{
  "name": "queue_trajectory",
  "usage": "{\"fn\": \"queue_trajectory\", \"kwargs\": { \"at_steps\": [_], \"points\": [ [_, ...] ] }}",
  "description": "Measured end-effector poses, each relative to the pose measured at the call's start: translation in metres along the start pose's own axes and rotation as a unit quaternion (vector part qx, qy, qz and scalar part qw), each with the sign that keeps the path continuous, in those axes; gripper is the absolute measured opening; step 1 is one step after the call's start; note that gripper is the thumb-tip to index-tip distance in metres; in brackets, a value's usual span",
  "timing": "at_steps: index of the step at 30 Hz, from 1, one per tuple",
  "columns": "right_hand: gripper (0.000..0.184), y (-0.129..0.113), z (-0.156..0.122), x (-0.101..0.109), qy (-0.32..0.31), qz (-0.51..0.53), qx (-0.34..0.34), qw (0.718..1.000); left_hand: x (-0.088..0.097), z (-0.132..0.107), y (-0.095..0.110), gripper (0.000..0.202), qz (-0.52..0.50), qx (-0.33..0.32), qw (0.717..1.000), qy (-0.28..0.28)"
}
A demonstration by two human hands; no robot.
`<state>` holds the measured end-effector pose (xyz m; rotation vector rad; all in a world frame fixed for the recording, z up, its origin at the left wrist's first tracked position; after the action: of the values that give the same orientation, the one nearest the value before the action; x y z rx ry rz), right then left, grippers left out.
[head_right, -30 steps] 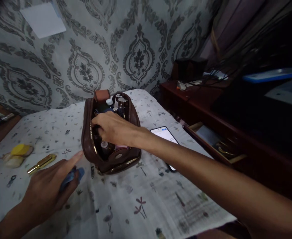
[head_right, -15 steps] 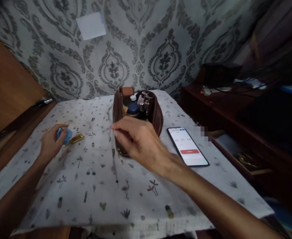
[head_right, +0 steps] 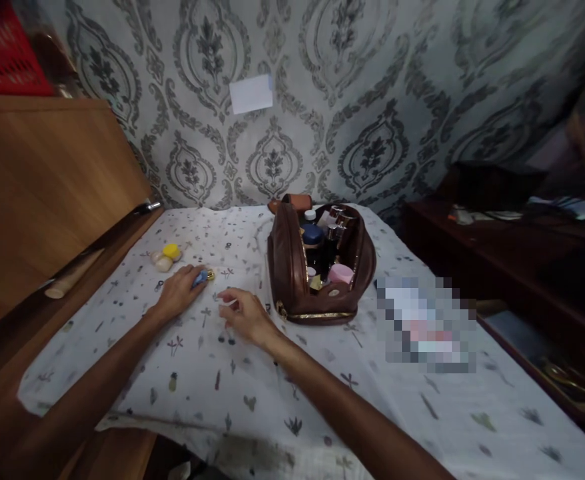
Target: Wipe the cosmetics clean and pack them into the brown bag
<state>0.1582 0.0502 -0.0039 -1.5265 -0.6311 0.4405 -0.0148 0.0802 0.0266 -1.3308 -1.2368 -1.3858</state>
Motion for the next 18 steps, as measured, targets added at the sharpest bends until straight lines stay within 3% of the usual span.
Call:
{"fn": "queue_trajectory", "kwargs": {
  "at_steps": [4,9,13,18],
  "points": [
    [0.044,0.017,0.015,0.007,0.083,0.099,0.046,0.991,0.001,-0.003,0.019,0.028,-0.086,-0.116,0.989,0.014],
    [0.043,0.026,0.017,0.013,0.079,0.250,0.074,0.962,0.002,-0.005,0.054,0.026,-0.107,-0.237,0.965,0.000],
    [0.044,0.028,0.011,0.022,0.097,0.291,0.086,0.948,-0.006,-0.001,0.065,0.029,-0.148,-0.263,0.953,0.016],
    [0.049,0.032,0.009,0.027,0.102,0.319,0.101,0.937,-0.015,0.003,0.058,0.031,-0.224,-0.248,0.941,0.042]
  ]
}}
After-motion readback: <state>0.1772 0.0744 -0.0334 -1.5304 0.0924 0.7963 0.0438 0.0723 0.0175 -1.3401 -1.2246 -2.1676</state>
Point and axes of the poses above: each hand's wrist, its own z-axis towards the middle knuckle, its own x-axis out of the back of the hand, y = z × x, the point moved 7 cm from there along z, towards the middle knuckle, and after that the axes turned 13 degrees about -y, right-handed, at the moved point
